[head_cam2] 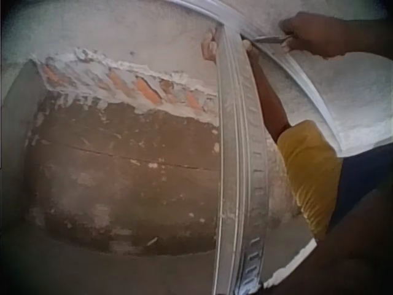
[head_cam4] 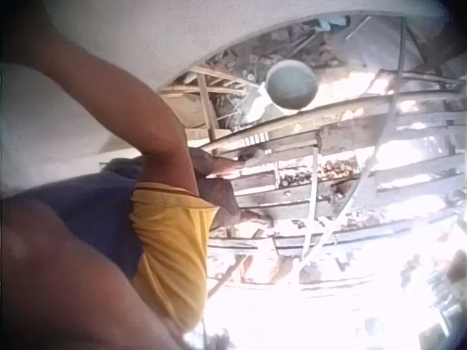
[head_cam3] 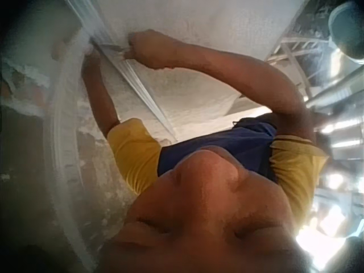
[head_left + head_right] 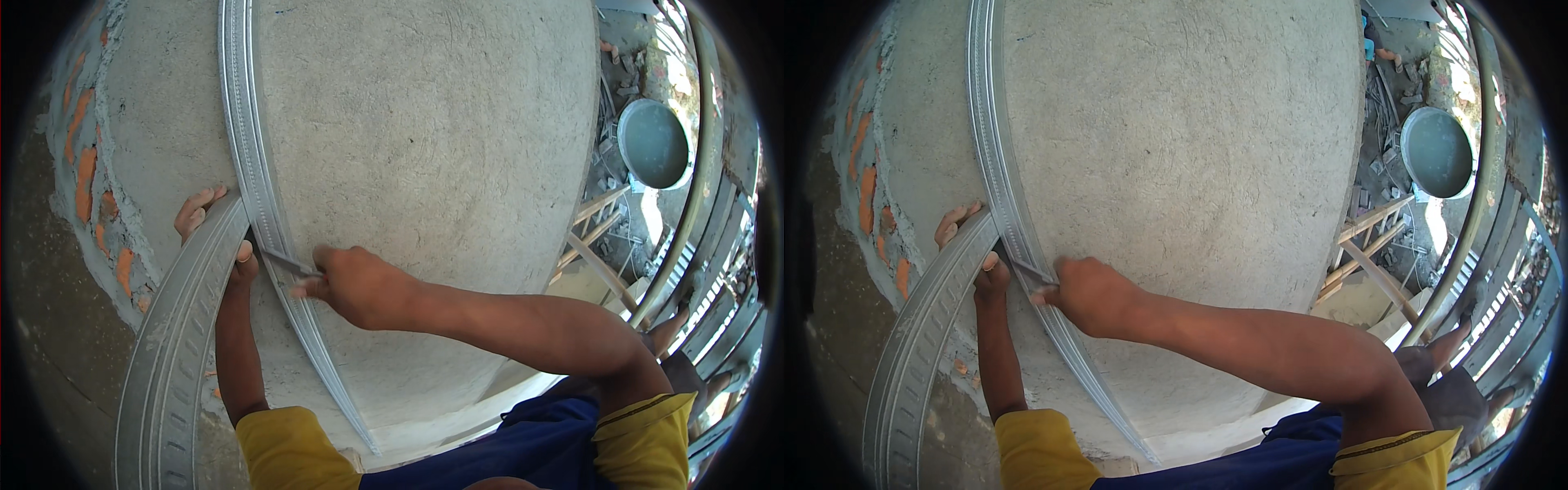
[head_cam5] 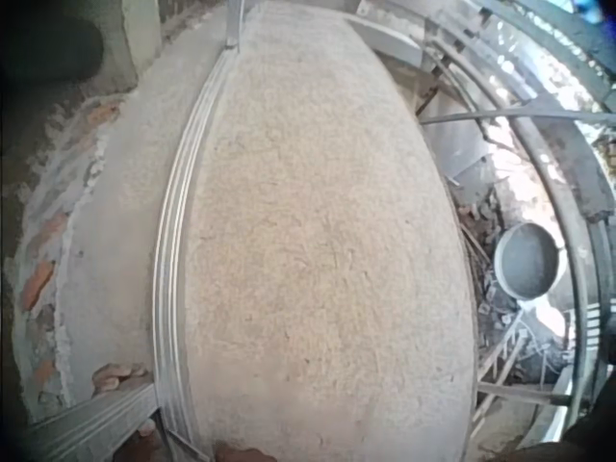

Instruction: Using snips to cut and notch a light-gauge metal profile at a construction site.

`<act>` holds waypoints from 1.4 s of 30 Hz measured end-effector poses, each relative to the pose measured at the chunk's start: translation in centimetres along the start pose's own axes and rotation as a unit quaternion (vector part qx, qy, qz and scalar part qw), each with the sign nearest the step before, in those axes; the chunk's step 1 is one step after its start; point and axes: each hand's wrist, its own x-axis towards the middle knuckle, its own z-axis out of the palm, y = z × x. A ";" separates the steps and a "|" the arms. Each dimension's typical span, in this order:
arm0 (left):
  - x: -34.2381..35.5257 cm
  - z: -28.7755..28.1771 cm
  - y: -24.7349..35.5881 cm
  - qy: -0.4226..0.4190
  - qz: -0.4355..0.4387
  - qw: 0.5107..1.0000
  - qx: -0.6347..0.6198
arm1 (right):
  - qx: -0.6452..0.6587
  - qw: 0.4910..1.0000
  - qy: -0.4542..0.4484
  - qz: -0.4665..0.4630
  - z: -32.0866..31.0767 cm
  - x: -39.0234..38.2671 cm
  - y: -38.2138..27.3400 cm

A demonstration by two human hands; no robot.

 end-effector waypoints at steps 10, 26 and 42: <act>-0.1 0.3 -0.2 0.010 -0.004 1.000 0.015 | 0.110 0.981 -0.121 0.103 -1.1 -3.3 0.5; 0.3 -1.2 5.7 0.040 -0.176 0.982 -0.055 | -0.016 0.624 0.619 0.477 -10.1 -63.1 20.9; 19.6 -19.1 29.5 0.392 -0.042 0.907 -0.147 | 0.089 0.362 0.894 0.247 5.4 -93.6 18.1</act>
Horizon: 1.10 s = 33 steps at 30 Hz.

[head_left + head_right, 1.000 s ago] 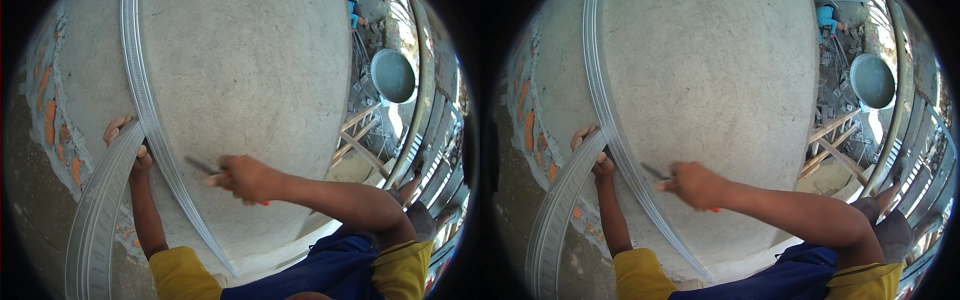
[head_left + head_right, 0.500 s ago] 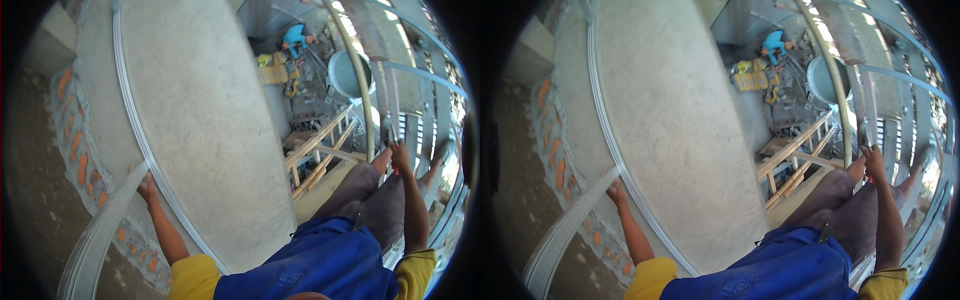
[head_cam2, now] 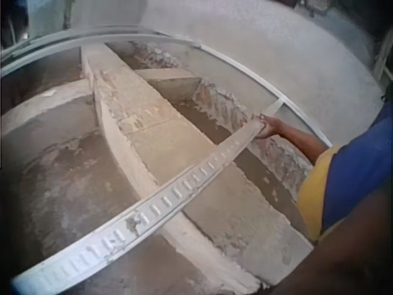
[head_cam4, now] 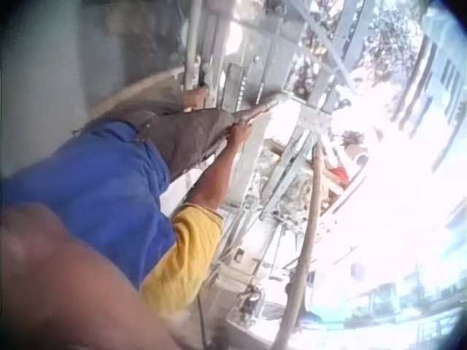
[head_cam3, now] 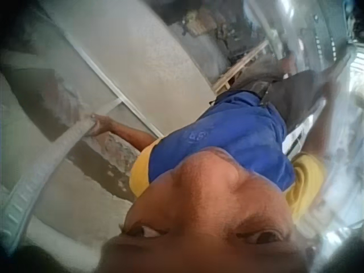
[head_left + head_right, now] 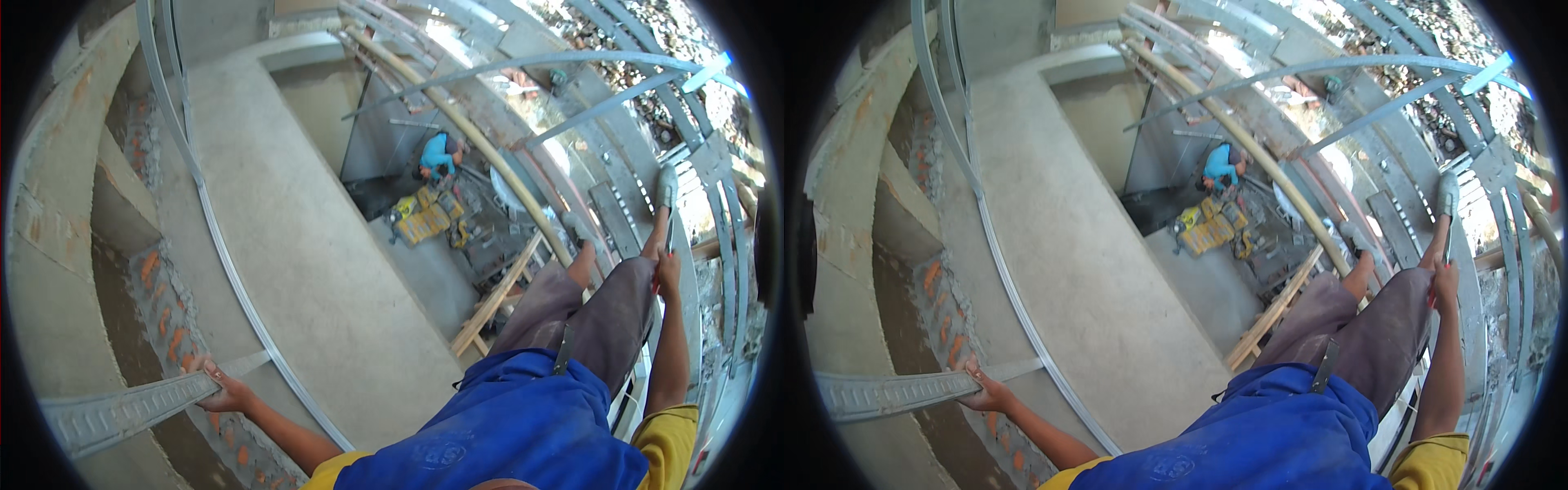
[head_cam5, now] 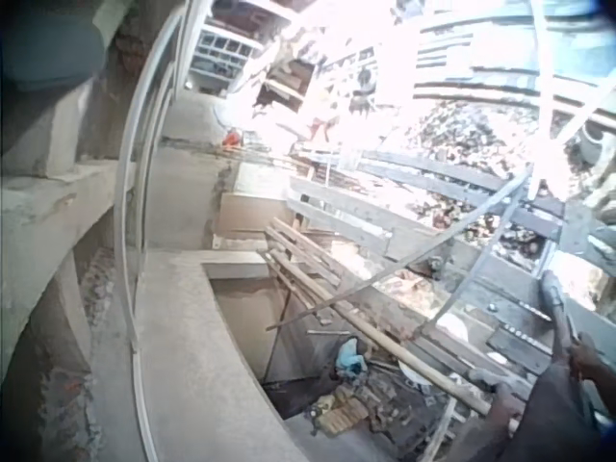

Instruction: Using snips to cut and notch a light-gauge metal profile at a construction site.

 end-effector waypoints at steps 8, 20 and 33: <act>1.6 -2.0 -1.3 -0.040 -0.108 0.989 0.094 | -0.028 0.996 0.084 0.002 -4.8 -2.4 8.6; 4.4 -1.3 2.9 -0.080 -0.087 0.946 0.302 | -0.036 0.993 0.077 -0.081 -2.8 0.3 5.3; -2.8 13.2 13.4 -0.473 -0.294 0.821 -0.125 | -0.105 0.994 0.008 -0.003 -2.9 -5.6 0.5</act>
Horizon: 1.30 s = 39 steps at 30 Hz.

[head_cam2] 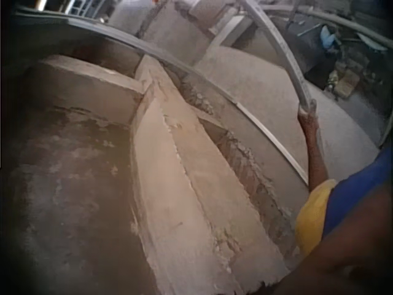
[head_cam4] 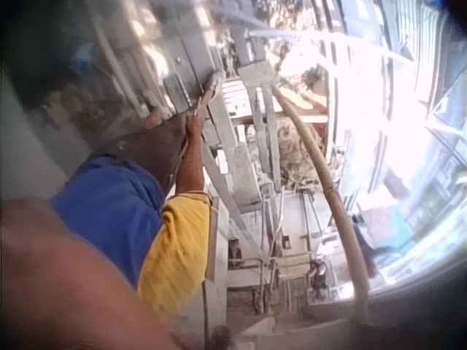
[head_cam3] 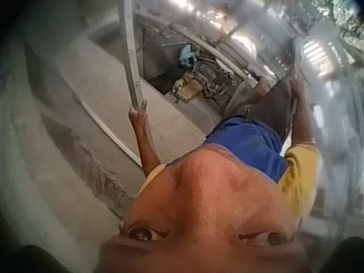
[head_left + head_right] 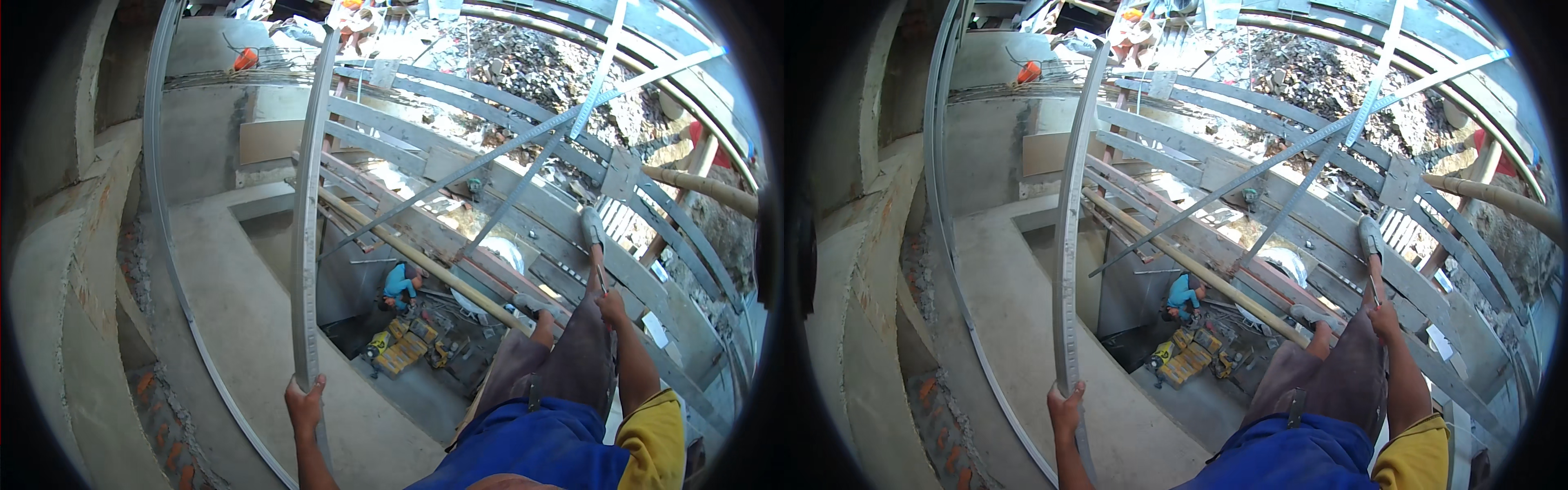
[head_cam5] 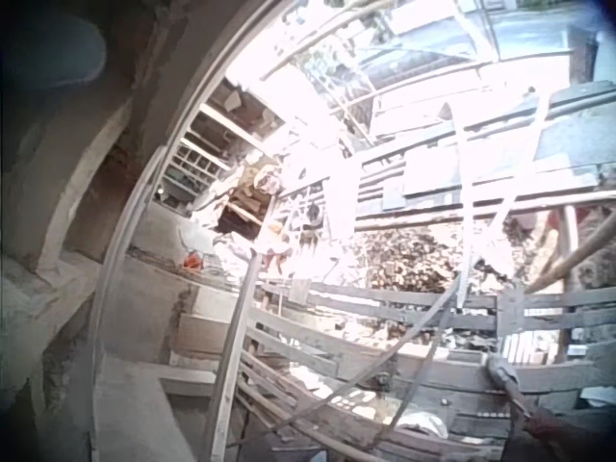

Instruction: Using snips to cut and notch a light-gauge metal profile at a construction site.

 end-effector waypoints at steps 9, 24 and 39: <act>4.1 21.7 11.8 -0.224 0.095 0.948 -0.207 | -0.082 0.996 -0.015 0.033 -6.6 -3.8 -1.6; 5.5 41.4 47.3 -0.446 0.151 0.859 -0.200 | 0.231 0.937 -0.223 -0.140 -10.0 -5.7 -15.7; 8.7 56.7 71.3 -0.584 0.163 0.724 -0.330 | 0.436 0.862 -0.257 0.003 -10.3 2.4 -24.6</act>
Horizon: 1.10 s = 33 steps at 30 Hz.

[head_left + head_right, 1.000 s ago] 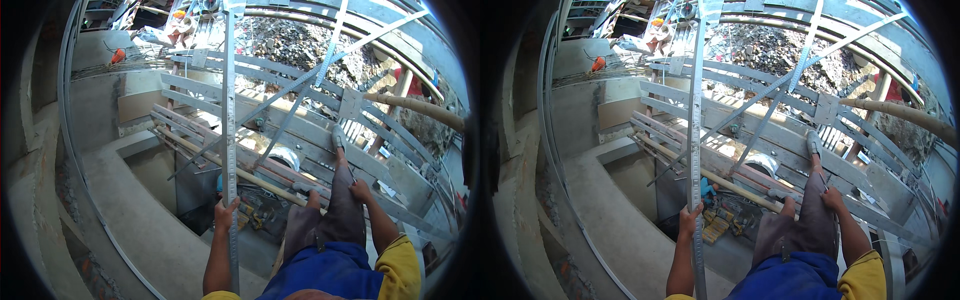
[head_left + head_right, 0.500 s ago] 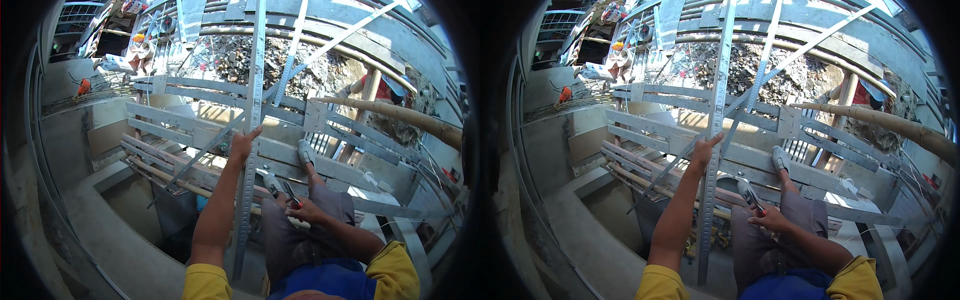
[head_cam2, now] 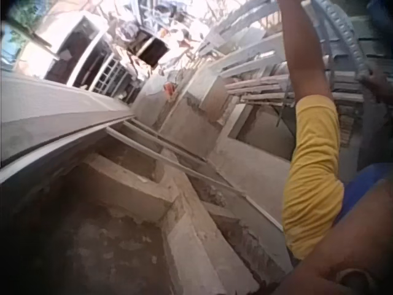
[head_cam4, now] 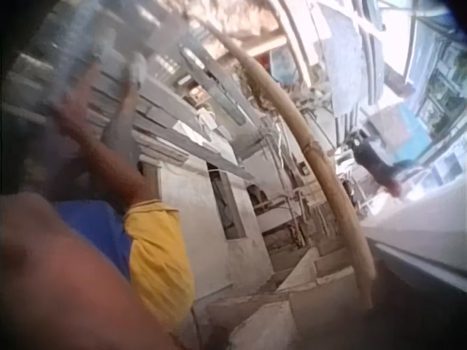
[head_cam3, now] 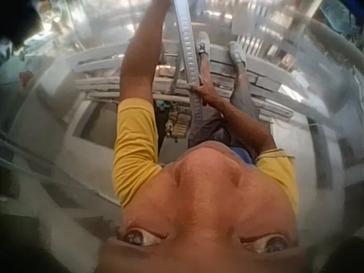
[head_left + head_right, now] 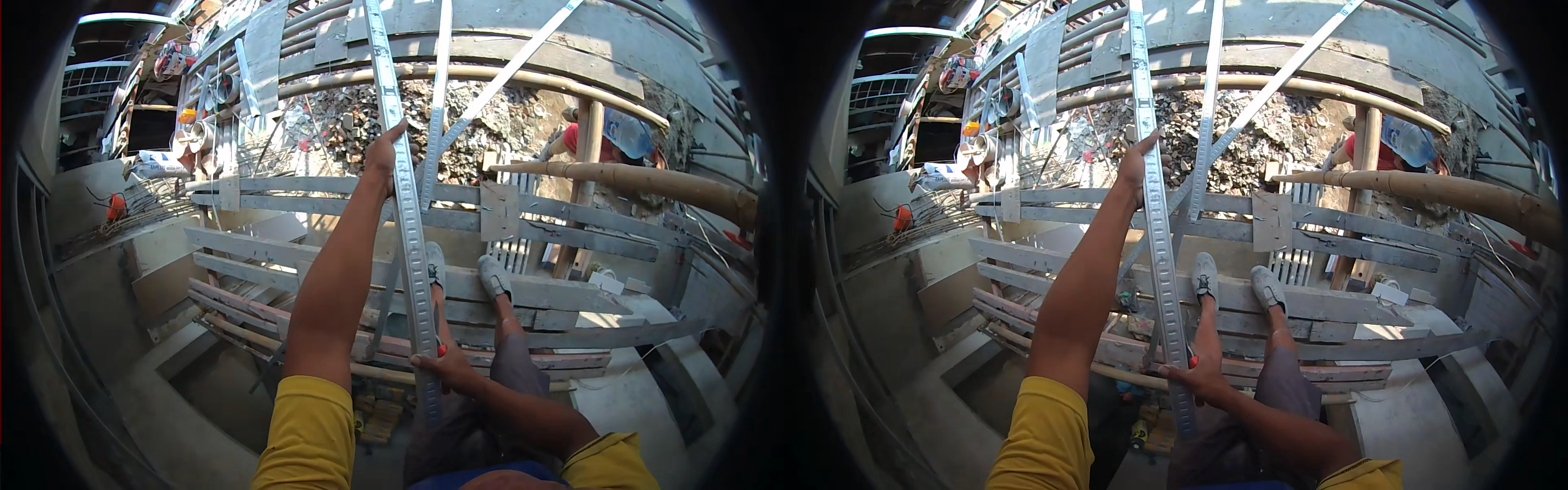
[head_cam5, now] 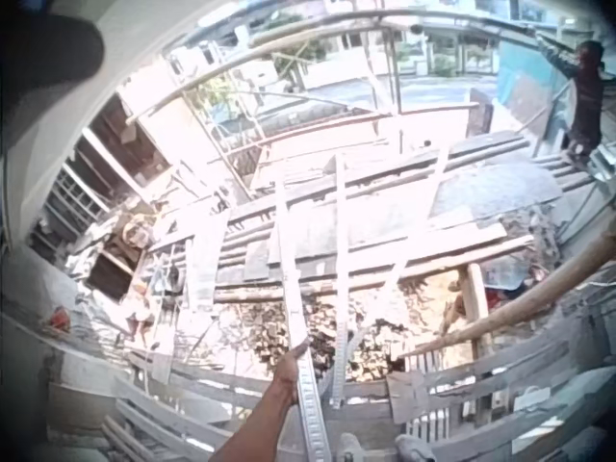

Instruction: Using snips to cut and notch a light-gauge metal profile at a construction site.

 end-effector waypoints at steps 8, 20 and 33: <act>10.2 0.8 -1.3 -0.110 0.065 0.991 0.046 | 0.088 0.950 0.074 -0.292 -9.6 11.4 -8.1; 18.0 6.9 -22.4 -0.209 0.053 0.952 -0.218 | -0.116 0.906 0.235 -0.332 -31.6 23.2 -13.4; 21.2 18.9 -27.0 -0.202 0.028 0.930 -0.305 | -0.215 0.810 0.478 -0.264 -36.2 5.6 -3.1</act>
